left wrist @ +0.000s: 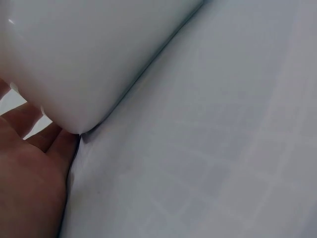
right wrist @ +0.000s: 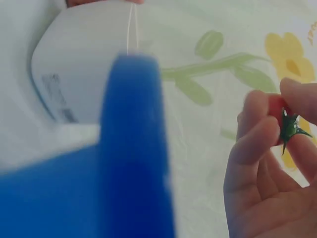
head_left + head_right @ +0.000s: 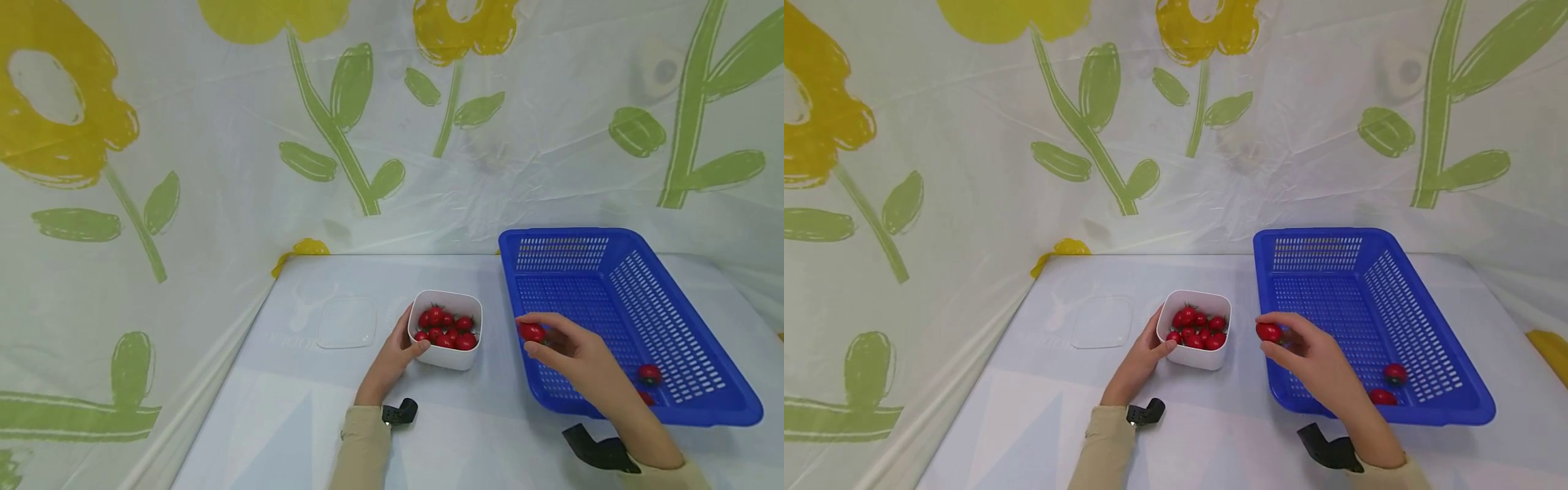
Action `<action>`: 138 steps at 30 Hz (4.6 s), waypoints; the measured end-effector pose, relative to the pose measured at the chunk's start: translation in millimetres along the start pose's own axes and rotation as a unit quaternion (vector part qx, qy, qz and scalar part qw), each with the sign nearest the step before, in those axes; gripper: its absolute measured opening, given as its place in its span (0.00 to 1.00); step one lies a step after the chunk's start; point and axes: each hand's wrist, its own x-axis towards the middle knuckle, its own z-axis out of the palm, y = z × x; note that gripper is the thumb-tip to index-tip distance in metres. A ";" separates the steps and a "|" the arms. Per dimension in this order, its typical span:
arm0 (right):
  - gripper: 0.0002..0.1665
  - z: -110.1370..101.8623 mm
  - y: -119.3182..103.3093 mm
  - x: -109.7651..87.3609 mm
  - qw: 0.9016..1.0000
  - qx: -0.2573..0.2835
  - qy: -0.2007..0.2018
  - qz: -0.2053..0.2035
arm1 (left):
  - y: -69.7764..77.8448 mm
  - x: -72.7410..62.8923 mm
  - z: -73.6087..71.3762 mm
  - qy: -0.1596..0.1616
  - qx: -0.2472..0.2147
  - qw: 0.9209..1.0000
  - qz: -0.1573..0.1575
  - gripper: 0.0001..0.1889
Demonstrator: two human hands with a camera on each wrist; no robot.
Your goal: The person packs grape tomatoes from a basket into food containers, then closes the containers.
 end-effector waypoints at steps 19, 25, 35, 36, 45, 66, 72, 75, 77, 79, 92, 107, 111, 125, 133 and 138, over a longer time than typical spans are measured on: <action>0.24 39.9 -0.8 34.9 0.993 0.107 0.051 0.007 | -15.0 4.4 -1.3 0.017 0.025 0.999 -0.014 0.35; 0.26 51.9 -8.6 41.1 0.991 0.116 0.067 0.001 | -17.3 5.9 -2.3 0.018 0.025 1.000 -0.008 0.35; 0.25 70.6 -13.6 47.5 0.990 0.069 0.118 -0.022 | -5.2 0.7 0.1 0.006 0.000 1.000 -0.013 0.35; 0.25 72.6 -8.0 49.2 0.990 0.064 0.125 -0.031 | -1.5 -0.8 0.6 0.006 0.000 1.000 -0.016 0.35; 0.25 88.9 41.3 70.0 0.982 0.085 0.155 -0.070 | 2.2 -3.7 1.2 0.006 0.002 1.000 -0.013 0.36; 0.21 115.6 -3.0 55.8 0.975 -0.037 0.212 -0.061 | 5.1 -6.0 3.8 0.008 0.010 1.000 -0.006 0.36; 0.20 118.1 5.3 58.5 0.971 -0.059 0.226 -0.053 | 9.3 -7.3 4.9 0.008 0.010 1.000 -0.002 0.37; 0.20 119.0 8.4 59.1 0.971 -0.054 0.227 -0.048 | 9.1 -7.0 4.8 0.008 0.011 1.000 -0.003 0.37; 0.20 119.2 9.9 59.4 0.972 -0.051 0.226 -0.045 | 9.4 -7.2 4.9 0.008 0.011 1.000 -0.003 0.37; 0.20 119.4 11.6 59.7 0.972 -0.049 0.224 -0.042 | 10.1 -7.6 4.8 0.009 0.012 1.000 -0.004 0.37; 0.22 119.5 18.8 62.0 0.977 -0.048 0.208 -0.030 | 13.2 -8.1 4.6 0.006 0.010 1.000 -0.003 0.36; 0.19 118.8 14.1 57.8 0.977 -0.031 0.204 -0.058 | 10.7 -8.0 4.4 0.004 0.005 1.000 -0.006 0.37; 0.18 117.7 10.6 56.1 0.978 -0.016 0.198 -0.068 | 10.7 -9.1 4.8 0.007 0.007 1.000 -0.013 0.38; 0.16 107.0 -13.3 48.5 0.986 0.062 0.125 -0.095 | 3.2 -5.5 3.7 0.013 0.020 1.000 -0.020 0.36; 0.17 93.7 -32.3 38.5 0.993 0.089 0.037 -0.068 | 9.3 -7.9 4.6 0.006 0.009 1.000 -0.011 0.36; 0.18 85.4 -36.8 34.5 0.995 0.071 -0.030 -0.068 | -8.6 -2.1 1.8 0.009 0.018 1.000 -0.013 0.35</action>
